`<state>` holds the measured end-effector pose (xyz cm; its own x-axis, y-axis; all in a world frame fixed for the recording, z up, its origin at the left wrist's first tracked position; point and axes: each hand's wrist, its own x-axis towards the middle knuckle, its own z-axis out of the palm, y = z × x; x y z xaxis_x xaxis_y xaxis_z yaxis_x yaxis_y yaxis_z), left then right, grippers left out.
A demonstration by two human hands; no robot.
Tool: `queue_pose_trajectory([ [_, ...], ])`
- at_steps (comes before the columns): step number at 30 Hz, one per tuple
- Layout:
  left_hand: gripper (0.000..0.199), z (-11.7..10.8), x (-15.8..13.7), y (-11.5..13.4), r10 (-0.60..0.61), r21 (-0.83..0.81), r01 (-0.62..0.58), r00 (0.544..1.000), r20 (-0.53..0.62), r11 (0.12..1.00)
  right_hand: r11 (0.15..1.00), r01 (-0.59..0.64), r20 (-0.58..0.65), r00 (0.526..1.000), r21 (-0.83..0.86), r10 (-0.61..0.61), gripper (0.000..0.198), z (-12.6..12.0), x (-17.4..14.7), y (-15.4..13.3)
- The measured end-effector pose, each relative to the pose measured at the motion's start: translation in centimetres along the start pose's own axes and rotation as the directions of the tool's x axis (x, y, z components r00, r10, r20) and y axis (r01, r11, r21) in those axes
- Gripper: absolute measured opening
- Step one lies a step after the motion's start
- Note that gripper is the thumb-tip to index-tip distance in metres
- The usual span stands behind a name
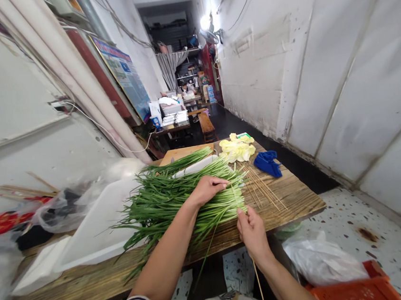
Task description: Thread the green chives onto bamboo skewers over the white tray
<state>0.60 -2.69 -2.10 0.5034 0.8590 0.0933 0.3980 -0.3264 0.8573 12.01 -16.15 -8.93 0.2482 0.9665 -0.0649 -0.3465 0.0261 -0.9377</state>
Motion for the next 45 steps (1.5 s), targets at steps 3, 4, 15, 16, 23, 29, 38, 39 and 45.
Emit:
queue_pose_trajectory([
  [3,0.027,0.1,0.0,0.1,-0.023,-0.022,0.023,0.999,-0.022,0.999,1.000,0.003,-0.007,1.000,-0.008,-0.003,0.037,0.0,0.0,-0.1],
  [4,0.027,0.1,0.0,0.2,-0.031,-0.031,0.030,0.999,-0.029,0.999,1.000,0.005,-0.007,1.000,-0.012,-0.005,0.037,0.0,-0.1,-0.2],
  [15,0.026,0.1,0.1,-0.1,-0.006,-0.039,0.005,1.000,-0.024,0.999,1.000,-0.010,0.009,1.000,0.003,0.010,0.038,0.1,0.0,-0.5],
  [16,0.026,0.1,0.1,-0.1,-0.005,-0.040,0.004,1.000,-0.022,0.999,1.000,-0.011,0.007,1.000,0.001,0.011,0.038,0.2,0.0,-0.5],
  [23,0.027,0.3,0.2,-0.4,0.015,-0.038,-0.016,1.000,-0.024,0.999,1.000,-0.021,-0.006,1.000,-0.006,0.021,0.039,0.3,0.0,-0.6],
  [29,0.027,0.4,0.2,-0.1,-0.038,-0.048,0.035,0.997,-0.062,0.998,1.000,-0.014,0.007,1.000,-0.021,0.015,0.039,0.3,0.1,-0.7],
  [38,0.027,0.5,0.3,-0.2,-0.007,-0.017,0.006,0.998,-0.066,1.000,1.000,-0.018,0.014,1.000,-0.014,0.018,0.040,0.3,-0.1,-1.0],
  [39,0.027,0.5,0.3,-0.2,-0.012,-0.019,0.011,0.997,-0.071,1.000,1.000,-0.019,0.015,1.000,-0.014,0.019,0.040,0.4,-0.1,-1.0],
  [45,0.027,0.5,0.2,-0.2,-0.010,-0.034,0.008,0.998,-0.064,0.999,1.000,-0.018,0.010,1.000,-0.007,0.018,0.040,0.5,0.0,-1.0],
])
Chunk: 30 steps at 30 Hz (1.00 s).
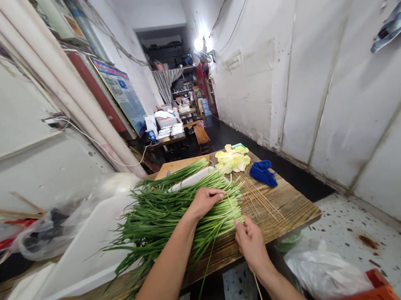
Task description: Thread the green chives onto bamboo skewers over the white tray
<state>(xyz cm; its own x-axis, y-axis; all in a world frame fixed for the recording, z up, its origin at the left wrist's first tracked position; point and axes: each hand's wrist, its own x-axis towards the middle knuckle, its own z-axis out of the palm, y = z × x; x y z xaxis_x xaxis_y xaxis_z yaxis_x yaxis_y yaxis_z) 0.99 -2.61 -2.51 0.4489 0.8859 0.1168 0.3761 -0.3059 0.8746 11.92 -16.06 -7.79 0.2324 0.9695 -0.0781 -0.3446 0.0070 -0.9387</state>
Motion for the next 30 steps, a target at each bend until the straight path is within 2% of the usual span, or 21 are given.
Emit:
queue_pose_trajectory([
  [14,0.024,0.12,0.05,-0.83,0.058,0.028,-0.058,0.998,0.011,0.998,1.000,-0.017,-0.014,1.000,-0.024,0.016,0.041,0.14,0.01,-0.29],
  [25,0.021,0.23,-0.15,-0.60,0.195,0.183,-0.190,0.981,-0.012,0.965,1.000,-0.019,-0.028,0.999,-0.024,0.019,0.041,0.18,0.10,-0.18],
  [30,0.021,0.42,-0.47,-0.56,0.208,0.207,-0.200,0.978,-0.016,0.958,0.999,-0.006,-0.037,0.999,-0.043,0.004,0.039,0.36,-0.08,-0.29],
])
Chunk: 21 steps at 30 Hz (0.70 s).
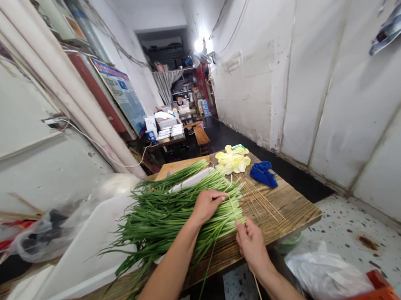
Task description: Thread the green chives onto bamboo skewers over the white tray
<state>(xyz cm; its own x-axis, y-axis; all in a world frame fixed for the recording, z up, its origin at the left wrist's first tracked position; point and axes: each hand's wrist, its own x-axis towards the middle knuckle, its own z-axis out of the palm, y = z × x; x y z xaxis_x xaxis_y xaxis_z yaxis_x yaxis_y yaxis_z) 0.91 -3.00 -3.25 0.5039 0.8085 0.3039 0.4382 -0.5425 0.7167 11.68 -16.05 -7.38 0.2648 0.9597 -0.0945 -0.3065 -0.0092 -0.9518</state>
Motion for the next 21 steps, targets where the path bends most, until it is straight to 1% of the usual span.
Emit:
queue_pose_trajectory([
  [4,0.022,-0.3,0.0,0.2,-0.018,0.013,0.018,1.000,0.017,1.000,1.000,-0.001,0.009,1.000,0.011,0.001,0.040,0.0,0.4,0.2],
  [6,0.022,-0.5,0.1,0.5,0.017,0.028,-0.019,0.999,0.049,0.999,1.000,0.012,0.002,1.000,0.016,-0.012,0.039,-0.1,0.8,0.4],
  [9,0.024,-0.7,-0.1,1.2,0.092,0.069,-0.102,0.988,0.128,0.992,0.998,0.058,-0.018,0.998,0.014,-0.058,0.036,-0.4,0.9,0.7],
  [12,0.027,-1.2,-0.4,1.4,0.115,0.114,-0.139,0.974,0.196,0.984,0.992,0.127,-0.020,0.992,-0.007,-0.127,0.035,-0.2,0.8,0.9],
  [15,0.028,-2.1,-0.1,0.5,0.077,0.168,-0.106,0.982,0.170,0.980,0.985,0.168,0.003,0.986,0.033,-0.168,0.034,0.6,1.3,1.2],
  [17,0.028,-2.5,-0.1,0.4,0.052,0.179,-0.082,0.985,0.165,0.980,0.980,0.188,0.016,0.982,0.066,-0.190,0.035,0.9,1.5,1.4],
  [21,0.028,-2.6,-0.9,1.8,0.073,0.112,-0.093,0.983,0.171,0.989,0.979,0.204,0.007,0.979,0.026,-0.204,0.037,0.3,0.6,1.4],
])
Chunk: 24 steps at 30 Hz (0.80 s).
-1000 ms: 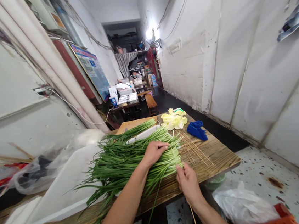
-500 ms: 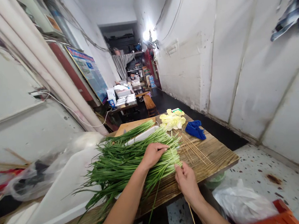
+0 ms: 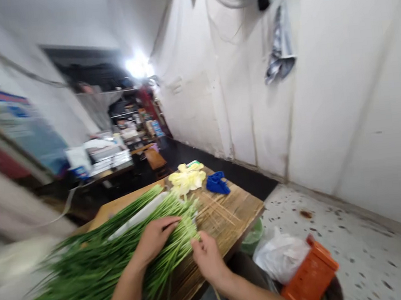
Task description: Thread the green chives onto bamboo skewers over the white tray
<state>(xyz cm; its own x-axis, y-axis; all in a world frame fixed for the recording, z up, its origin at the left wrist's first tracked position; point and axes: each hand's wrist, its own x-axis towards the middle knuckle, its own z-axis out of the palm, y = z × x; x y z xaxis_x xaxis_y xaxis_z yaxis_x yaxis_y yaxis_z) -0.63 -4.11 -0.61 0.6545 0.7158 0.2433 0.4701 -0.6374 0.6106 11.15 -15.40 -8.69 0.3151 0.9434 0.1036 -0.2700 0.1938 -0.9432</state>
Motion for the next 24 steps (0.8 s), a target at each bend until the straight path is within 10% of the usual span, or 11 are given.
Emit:
queue_pose_trajectory([
  [13,0.026,1.5,0.2,-1.6,-0.035,-0.273,-0.002,0.991,-0.130,0.962,0.998,-0.059,0.066,0.996,-0.032,0.061,0.034,-1.1,0.3,0.5],
  [24,0.034,1.9,0.4,-1.3,-0.030,-0.154,0.005,0.986,-0.166,0.988,0.998,-0.037,0.068,0.997,-0.044,0.040,0.031,-1.1,0.2,0.0],
])
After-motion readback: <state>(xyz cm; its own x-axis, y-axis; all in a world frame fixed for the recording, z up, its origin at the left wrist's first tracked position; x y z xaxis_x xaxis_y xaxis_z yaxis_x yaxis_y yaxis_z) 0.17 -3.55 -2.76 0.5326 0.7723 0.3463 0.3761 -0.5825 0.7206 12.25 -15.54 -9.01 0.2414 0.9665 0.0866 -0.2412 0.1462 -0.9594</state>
